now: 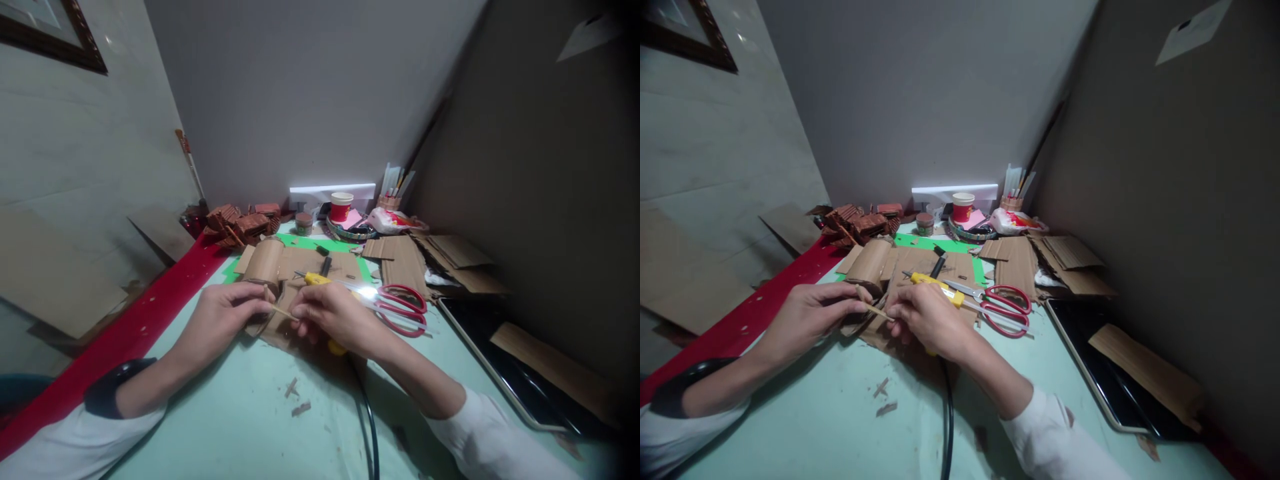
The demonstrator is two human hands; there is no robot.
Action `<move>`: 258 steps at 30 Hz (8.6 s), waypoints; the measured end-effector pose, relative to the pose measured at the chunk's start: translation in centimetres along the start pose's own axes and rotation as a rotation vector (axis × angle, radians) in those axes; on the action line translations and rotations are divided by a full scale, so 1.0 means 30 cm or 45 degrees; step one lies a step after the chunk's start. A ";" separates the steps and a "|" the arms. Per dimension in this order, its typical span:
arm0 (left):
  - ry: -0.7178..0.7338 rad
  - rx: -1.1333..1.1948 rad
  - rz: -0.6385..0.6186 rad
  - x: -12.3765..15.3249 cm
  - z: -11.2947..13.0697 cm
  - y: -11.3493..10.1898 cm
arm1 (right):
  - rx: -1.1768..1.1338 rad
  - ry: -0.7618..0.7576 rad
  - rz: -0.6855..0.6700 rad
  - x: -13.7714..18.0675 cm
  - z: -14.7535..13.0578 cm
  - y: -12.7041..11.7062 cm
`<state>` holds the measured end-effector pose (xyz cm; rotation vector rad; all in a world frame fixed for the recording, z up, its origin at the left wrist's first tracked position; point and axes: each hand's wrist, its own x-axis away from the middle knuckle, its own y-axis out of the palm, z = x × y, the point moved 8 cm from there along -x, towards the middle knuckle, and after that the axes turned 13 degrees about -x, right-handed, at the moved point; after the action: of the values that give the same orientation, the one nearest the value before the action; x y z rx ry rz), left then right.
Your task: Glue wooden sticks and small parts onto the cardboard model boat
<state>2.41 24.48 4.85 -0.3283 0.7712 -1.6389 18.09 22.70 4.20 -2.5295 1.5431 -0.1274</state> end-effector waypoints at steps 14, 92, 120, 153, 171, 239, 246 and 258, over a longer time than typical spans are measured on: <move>-0.054 0.036 0.029 0.001 0.011 -0.006 | -0.133 0.202 0.161 -0.001 0.036 0.009; -0.221 0.270 -0.059 -0.008 -0.040 0.041 | 1.194 -0.672 0.217 0.072 -0.082 0.057; -0.202 0.215 0.034 0.007 -0.017 0.018 | 0.813 -0.221 0.387 0.068 -0.048 0.005; -0.160 0.109 0.077 0.012 -0.028 0.000 | 1.329 -0.633 0.303 0.060 -0.090 0.040; -0.128 0.078 0.081 0.006 -0.044 0.001 | 1.223 -0.799 0.180 0.009 -0.102 0.042; -0.184 0.269 -0.205 0.004 -0.050 0.020 | -0.011 -0.035 0.193 0.038 -0.043 0.016; -0.159 0.203 -0.098 0.006 -0.042 0.010 | 0.770 -0.642 0.333 0.092 -0.136 0.058; -0.098 0.146 0.005 0.019 0.012 -0.005 | 1.391 -1.328 0.242 0.192 -0.211 0.216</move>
<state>2.40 23.83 5.08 -0.3062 0.6165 -1.6500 14.04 14.04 9.04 -1.2040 0.8484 0.2678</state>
